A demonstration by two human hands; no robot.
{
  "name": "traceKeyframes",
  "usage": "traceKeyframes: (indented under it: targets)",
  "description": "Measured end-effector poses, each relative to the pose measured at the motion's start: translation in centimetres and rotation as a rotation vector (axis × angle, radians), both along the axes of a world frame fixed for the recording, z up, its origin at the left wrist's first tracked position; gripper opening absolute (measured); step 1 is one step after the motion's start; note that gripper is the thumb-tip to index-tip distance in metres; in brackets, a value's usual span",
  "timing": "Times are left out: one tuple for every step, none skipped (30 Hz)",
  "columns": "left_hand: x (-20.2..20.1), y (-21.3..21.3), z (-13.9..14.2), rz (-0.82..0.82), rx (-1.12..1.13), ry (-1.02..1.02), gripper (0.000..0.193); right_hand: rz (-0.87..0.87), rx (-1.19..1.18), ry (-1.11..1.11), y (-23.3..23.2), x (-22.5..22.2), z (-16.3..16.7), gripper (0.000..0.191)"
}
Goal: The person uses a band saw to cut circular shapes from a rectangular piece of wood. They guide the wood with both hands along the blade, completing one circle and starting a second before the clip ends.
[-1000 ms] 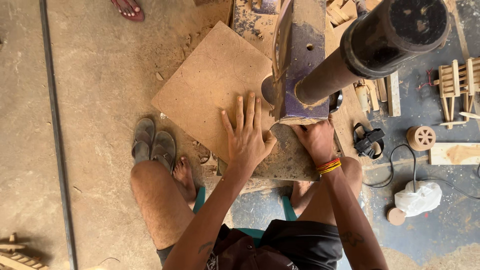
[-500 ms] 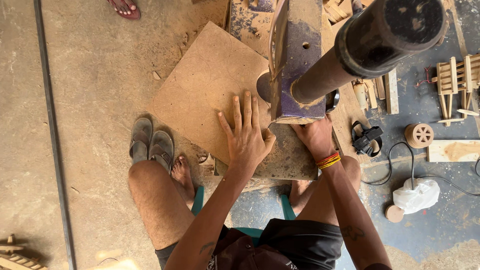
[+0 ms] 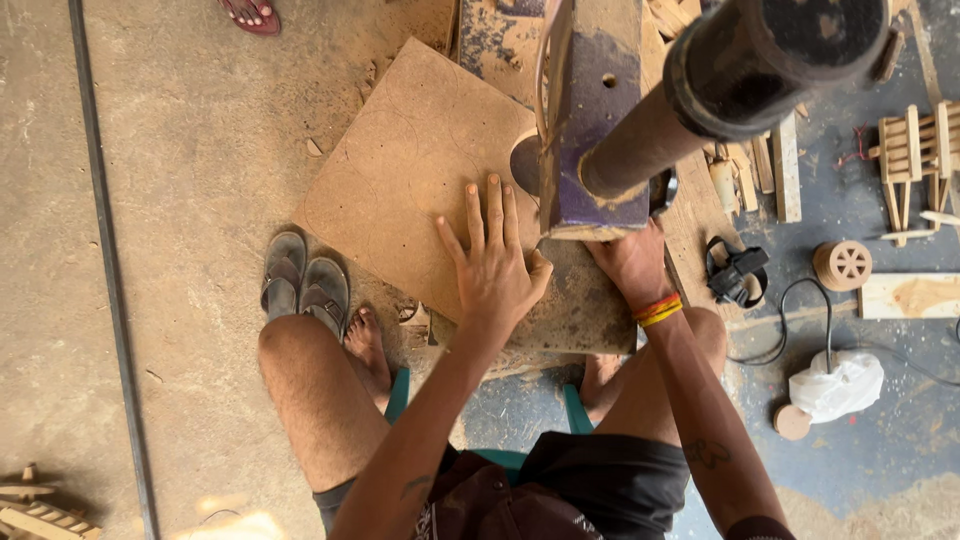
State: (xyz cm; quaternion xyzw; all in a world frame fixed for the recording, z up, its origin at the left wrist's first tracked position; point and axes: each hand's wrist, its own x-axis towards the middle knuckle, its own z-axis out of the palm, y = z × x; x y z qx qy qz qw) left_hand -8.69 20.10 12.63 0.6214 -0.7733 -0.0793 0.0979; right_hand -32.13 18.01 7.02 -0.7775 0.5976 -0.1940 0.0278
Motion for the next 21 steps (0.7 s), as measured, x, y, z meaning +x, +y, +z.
traceKeyframes:
  targets:
    - [0.7,0.2,0.2,-0.045,-0.028,0.025,0.097,0.015,-0.014,-0.026,0.4,-0.1,0.1,0.037]
    - [1.3,0.1,0.4,-0.083,-0.069,0.051,0.098,0.038,-0.040,-0.049,0.6,-0.1,0.2,0.039]
    - [2.3,0.1,0.7,-0.161,-0.058,0.097,0.107,0.060,-0.077,-0.077,0.4,-0.1,0.3,0.040]
    - [3.4,0.4,0.8,-0.244,-0.041,0.141,0.116,0.048,-0.063,-0.073,0.1,-0.2,0.5,0.039]
    - [4.2,0.7,0.9,-0.329,-0.005,0.181,0.126,0.031,-0.033,-0.073,0.3,-0.1,0.5,0.037]
    - [4.6,1.0,1.0,-0.328,-0.001,0.125,0.124,0.017,0.013,-0.070,0.7,-0.1,0.6,0.036]
    - [4.8,1.2,1.0,-0.324,0.003,0.071,0.123,0.011,0.008,-0.043,1.0,-0.1,0.7,0.036]
    - [4.8,1.1,0.8,-0.320,-0.013,0.015,0.121,0.006,-0.016,-0.014,0.9,-0.1,0.7,0.036]
    - [4.6,0.8,0.8,-0.310,-0.038,0.017,0.118,-0.003,-0.060,0.011,0.5,0.0,0.6,0.037]
    - [4.4,0.7,0.7,-0.301,-0.054,0.020,0.114,-0.013,-0.074,0.022,0.2,-0.1,0.6,0.037]
    - [4.1,0.9,0.6,-0.286,-0.051,0.031,0.111,-0.017,-0.069,0.038,0.2,-0.2,0.5,0.038]
    - [3.9,0.9,0.5,-0.281,-0.051,0.034,0.110,-0.021,-0.062,0.050,0.2,-0.2,0.4,0.038]
    - [3.7,0.9,0.4,-0.277,-0.057,0.035,0.109,-0.016,-0.035,0.052,0.0,-0.3,0.2,0.037]
    - [3.7,0.9,0.4,-0.272,-0.066,0.036,0.109,-0.010,-0.012,0.053,-0.2,-0.4,0.0,0.037]
    - [3.6,1.0,0.4,-0.270,-0.062,0.041,0.108,-0.003,0.012,0.057,-0.3,-0.6,-0.1,0.036]
    - [3.7,1.0,0.4,-0.267,-0.058,0.043,0.108,-0.006,0.029,0.058,-0.3,-0.6,-0.3,0.036]
    - [3.7,1.0,0.5,-0.265,-0.057,0.044,0.107,-0.011,0.043,0.058,-0.4,-0.7,-0.4,0.036]
    - [3.7,1.1,0.5,-0.257,-0.048,0.049,0.108,-0.016,0.057,0.060,-0.5,-0.8,-0.5,0.036]
    - [3.7,1.1,0.6,-0.251,-0.040,0.055,0.109,-0.003,0.033,0.055,-0.5,-0.8,-0.6,0.037]
    - [3.6,1.1,0.6,-0.245,-0.032,0.062,0.109,0.010,0.010,0.050,-0.6,-0.9,-0.6,0.038]
    - [3.6,1.1,0.7,-0.245,-0.043,0.064,0.109,0.021,-0.008,0.042,-0.5,-0.8,-0.7,0.038]
